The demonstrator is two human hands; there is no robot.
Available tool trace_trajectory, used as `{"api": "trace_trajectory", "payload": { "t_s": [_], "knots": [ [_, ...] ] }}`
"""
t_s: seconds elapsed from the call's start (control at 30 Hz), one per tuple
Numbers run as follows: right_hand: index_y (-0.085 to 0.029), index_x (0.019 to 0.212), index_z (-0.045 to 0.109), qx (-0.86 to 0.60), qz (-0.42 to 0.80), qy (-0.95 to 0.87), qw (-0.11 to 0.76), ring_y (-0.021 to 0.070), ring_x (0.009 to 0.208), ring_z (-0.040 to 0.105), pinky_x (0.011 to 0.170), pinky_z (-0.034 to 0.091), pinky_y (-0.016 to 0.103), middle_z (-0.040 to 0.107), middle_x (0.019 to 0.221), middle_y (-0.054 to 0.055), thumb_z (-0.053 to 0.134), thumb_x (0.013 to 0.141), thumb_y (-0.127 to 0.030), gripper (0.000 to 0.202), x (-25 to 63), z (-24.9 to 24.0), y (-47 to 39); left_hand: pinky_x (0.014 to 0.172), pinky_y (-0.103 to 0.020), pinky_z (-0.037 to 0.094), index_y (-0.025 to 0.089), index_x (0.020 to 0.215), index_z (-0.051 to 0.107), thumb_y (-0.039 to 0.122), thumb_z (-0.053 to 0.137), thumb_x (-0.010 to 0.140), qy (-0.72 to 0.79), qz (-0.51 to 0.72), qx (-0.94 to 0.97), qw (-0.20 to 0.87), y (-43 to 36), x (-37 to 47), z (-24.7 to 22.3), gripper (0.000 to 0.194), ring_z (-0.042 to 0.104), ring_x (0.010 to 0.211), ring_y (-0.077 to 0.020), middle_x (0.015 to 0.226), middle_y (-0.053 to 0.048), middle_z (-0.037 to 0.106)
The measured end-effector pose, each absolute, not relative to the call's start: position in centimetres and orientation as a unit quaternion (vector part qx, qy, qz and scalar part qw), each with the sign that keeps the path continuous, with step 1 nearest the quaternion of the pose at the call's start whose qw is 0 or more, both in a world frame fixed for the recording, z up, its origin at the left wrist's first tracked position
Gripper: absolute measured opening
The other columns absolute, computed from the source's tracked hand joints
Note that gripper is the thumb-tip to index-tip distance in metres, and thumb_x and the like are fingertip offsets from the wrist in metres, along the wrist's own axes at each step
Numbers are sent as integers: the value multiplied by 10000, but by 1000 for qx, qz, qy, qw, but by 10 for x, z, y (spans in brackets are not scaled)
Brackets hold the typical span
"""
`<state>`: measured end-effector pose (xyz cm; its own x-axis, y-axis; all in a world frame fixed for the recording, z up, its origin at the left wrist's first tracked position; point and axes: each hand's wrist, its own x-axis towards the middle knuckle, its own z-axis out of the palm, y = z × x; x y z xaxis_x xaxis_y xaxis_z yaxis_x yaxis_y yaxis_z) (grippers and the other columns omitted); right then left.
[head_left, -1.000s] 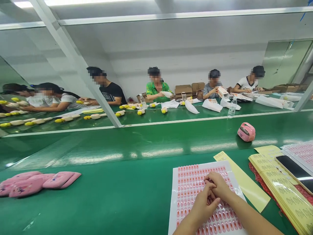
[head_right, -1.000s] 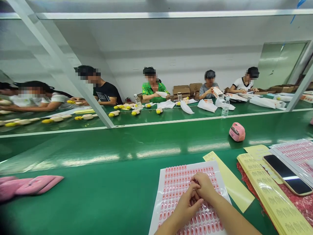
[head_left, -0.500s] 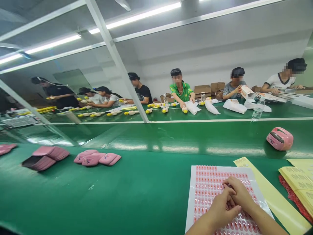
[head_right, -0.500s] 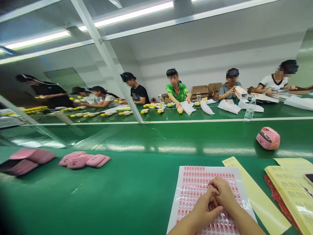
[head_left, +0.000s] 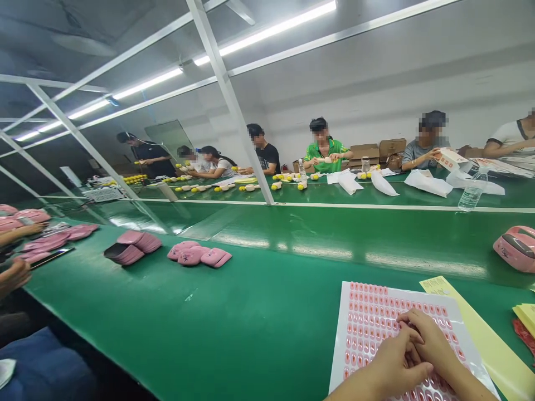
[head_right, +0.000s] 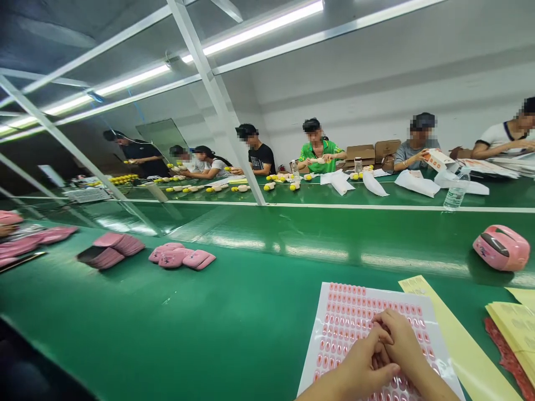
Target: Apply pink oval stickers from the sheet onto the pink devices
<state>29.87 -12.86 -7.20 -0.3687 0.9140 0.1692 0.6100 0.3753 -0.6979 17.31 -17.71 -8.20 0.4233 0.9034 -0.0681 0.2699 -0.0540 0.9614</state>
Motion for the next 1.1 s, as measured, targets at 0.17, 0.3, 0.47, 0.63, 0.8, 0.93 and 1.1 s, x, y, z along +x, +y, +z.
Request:
{"api": "trace_trajectory", "payload": {
  "t_s": [0.17, 0.3, 0.47, 0.63, 0.8, 0.93, 1.1],
  "knots": [
    [-207, 724, 595, -489, 270, -784, 271, 218, 731, 555, 685, 416, 347, 617, 751, 57, 424, 642, -256, 196, 300, -76, -128, 514, -194, 352, 210, 1001, 447, 229, 603, 669, 439, 311, 653, 533, -176, 173, -84, 367, 438, 554, -84, 611, 74, 448],
    [-197, 714, 594, -486, 265, -789, 266, 214, 728, 546, 680, 408, 345, 605, 745, 59, 412, 681, -270, 198, 299, -77, -128, 490, -183, 329, 192, 943, 472, 185, 593, 647, 433, 334, 640, 539, -177, 174, -78, 320, 424, 534, -75, 593, 79, 439],
    [-200, 712, 585, -484, 253, -795, 263, 205, 710, 535, 653, 395, 334, 590, 730, 47, 407, 715, -277, 194, 297, -76, -130, 474, -187, 302, 186, 866, 485, 147, 578, 642, 434, 342, 633, 543, -177, 174, -73, 246, 388, 500, -71, 560, 86, 417],
    [-201, 714, 566, -476, 258, -794, 278, 190, 707, 521, 651, 391, 313, 581, 732, 37, 410, 742, -263, 170, 295, -73, -132, 496, -187, 316, 180, 864, 499, 136, 561, 650, 412, 363, 635, 544, -176, 173, -79, 226, 395, 507, -69, 563, 81, 419],
    [-176, 690, 560, -492, 264, -781, 279, 179, 680, 515, 639, 390, 304, 585, 714, 40, 395, 750, -254, 192, 290, -70, -131, 533, -197, 360, 180, 936, 524, 156, 535, 705, 442, 314, 681, 492, -182, 171, -53, 233, 451, 559, -90, 633, 43, 499],
    [-177, 701, 563, -511, 265, -769, 277, 182, 680, 526, 630, 395, 302, 596, 712, 40, 405, 734, -242, 173, 287, -67, -130, 723, -298, 391, 217, 868, 598, 213, 561, 732, 325, 213, 859, 334, -193, 166, -1, 141, 542, 806, -198, 829, -36, 621],
    [-202, 700, 553, -509, 259, -775, 272, 184, 665, 537, 611, 397, 296, 602, 709, 33, 411, 744, -217, 149, 287, -63, -131, 709, -392, 374, 320, 896, 588, 386, 445, 811, 282, 236, 859, 355, -205, 167, 13, 179, 515, 853, -267, 779, -63, 591]
  ]
}}
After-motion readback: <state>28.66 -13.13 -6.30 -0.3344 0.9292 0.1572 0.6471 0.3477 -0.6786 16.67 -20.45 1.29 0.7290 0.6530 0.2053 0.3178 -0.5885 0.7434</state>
